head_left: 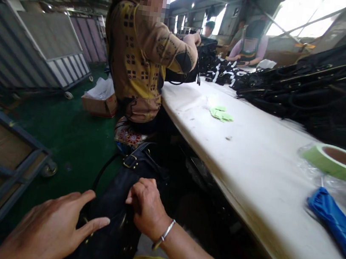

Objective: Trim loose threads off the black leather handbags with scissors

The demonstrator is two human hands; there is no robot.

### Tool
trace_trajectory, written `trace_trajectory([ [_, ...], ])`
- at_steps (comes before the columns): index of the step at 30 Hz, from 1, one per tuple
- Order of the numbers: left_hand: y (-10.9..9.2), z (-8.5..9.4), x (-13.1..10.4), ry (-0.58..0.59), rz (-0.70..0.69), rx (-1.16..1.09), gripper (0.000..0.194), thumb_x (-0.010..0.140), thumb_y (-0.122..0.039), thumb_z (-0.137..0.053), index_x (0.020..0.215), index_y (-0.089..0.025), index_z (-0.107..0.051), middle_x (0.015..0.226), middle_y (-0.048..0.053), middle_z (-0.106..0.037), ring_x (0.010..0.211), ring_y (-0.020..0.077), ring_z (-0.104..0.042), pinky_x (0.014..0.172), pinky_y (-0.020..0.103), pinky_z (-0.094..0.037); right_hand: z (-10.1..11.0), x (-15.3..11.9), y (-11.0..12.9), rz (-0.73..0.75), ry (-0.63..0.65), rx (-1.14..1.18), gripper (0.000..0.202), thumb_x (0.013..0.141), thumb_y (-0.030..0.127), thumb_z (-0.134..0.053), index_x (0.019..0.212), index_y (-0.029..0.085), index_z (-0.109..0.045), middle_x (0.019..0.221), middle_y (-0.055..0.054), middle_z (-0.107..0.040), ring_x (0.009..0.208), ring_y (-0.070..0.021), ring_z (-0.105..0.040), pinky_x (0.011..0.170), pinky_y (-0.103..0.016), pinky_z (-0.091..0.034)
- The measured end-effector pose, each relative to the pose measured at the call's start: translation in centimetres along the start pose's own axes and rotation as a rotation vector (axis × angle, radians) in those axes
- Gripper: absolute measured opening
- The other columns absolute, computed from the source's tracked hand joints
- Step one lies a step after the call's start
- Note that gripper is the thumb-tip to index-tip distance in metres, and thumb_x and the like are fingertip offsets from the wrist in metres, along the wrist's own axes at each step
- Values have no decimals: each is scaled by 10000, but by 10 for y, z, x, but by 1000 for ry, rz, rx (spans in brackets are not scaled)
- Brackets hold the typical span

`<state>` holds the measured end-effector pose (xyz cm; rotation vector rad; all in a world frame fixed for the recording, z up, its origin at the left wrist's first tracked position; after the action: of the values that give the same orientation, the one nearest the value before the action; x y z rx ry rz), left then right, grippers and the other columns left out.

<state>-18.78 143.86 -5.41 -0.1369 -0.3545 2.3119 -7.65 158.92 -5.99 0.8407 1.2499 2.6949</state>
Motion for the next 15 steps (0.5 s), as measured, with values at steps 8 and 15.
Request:
trace_trajectory([
  [8,-26,-45,56,85,75,-233,228,780,-377,-585,896,-187,-633,948,103,-697,915,291,-633,735,307,-390,-16,-4,-11,-58,74,-75,153,755,30,-580,748,176,-536,769,-8,-561,785,-170,-535,764,-303,-342],
  [15,1,-62,27,352,154,-944,335,794,-337,-638,1094,-188,-621,983,31,-687,900,230,-628,798,307,-450,39,-45,-91,-324,-43,-113,173,891,130,-494,737,186,-550,765,-5,-565,734,-167,-541,744,-329,-373],
])
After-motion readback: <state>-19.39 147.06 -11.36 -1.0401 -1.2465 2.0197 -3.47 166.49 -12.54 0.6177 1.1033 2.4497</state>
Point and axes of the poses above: each hand's wrist, its own x-axis towards the middle knuckle, its own z-axis out of the back of the hand, y = z × x, the point moved 8 cm from there along x, towards the middle knuckle
